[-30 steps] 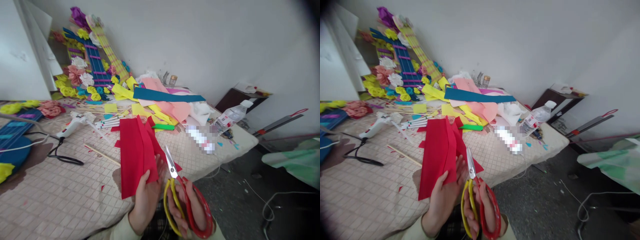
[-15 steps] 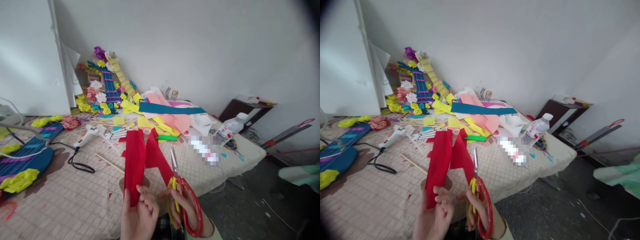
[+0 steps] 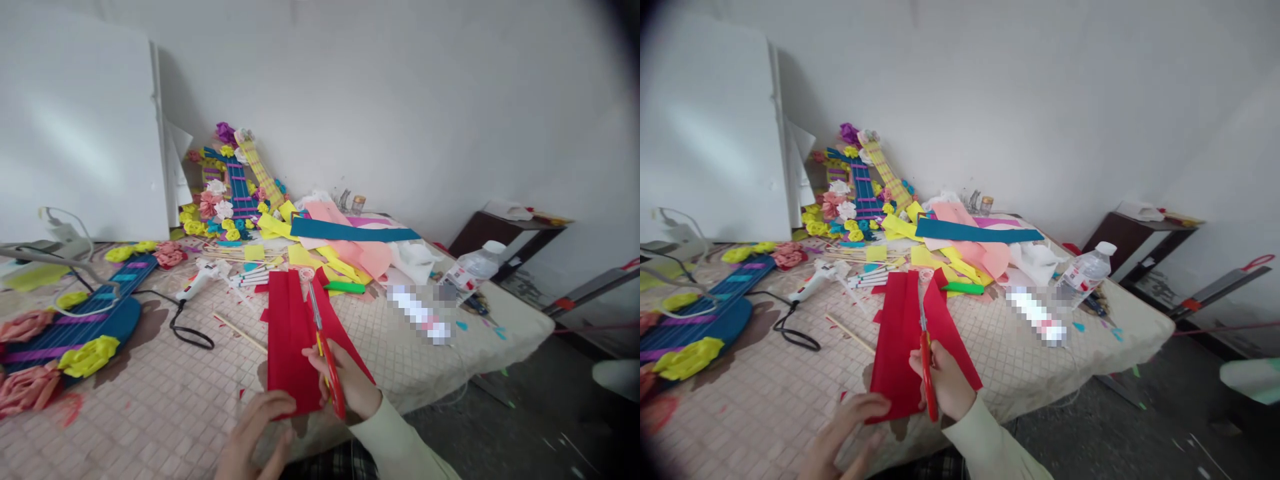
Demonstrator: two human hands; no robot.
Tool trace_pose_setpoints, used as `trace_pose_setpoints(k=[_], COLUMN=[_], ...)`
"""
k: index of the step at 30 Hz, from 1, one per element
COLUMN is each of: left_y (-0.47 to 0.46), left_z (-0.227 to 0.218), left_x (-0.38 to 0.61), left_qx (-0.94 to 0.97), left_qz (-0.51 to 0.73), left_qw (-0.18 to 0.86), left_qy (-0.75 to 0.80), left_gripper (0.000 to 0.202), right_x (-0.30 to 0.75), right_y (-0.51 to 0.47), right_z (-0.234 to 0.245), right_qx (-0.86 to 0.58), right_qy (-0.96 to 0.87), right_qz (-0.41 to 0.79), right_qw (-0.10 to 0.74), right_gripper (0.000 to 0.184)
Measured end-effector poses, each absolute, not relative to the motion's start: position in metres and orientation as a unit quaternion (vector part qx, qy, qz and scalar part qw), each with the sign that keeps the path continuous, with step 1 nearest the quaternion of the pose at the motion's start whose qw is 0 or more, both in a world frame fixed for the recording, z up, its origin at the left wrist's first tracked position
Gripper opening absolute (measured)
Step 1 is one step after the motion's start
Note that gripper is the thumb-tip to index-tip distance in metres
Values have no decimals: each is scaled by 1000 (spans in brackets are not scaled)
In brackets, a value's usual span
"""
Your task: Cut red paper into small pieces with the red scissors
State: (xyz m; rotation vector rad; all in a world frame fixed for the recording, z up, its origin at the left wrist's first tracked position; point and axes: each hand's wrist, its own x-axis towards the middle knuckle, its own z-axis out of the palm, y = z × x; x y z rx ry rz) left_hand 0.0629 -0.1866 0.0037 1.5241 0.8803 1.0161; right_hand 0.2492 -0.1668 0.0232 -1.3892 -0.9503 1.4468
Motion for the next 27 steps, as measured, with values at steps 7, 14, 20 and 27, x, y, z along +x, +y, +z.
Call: trace_pose_setpoints(k=[7, 14, 20, 27], left_y=[-154, -142, -140, -134], left_z=[-19, 5, 11, 50], left_x=[69, 75, 79, 82], left_qx=[829, 952, 967, 928], left_qz=[279, 65, 99, 253], left_qw=[341, 115, 3, -32], left_qy=[345, 277, 233, 271], left_gripper=[69, 67, 26, 17], right_x=[257, 281, 297, 295], right_y=[-170, -189, -195, -188], right_z=[34, 49, 54, 35], right_qx=[-569, -573, -564, -577], right_qy=[-359, -328, -317, -317], right_qz=[606, 596, 591, 568], right_qw=[425, 456, 482, 494], right_gripper=[54, 60, 55, 47])
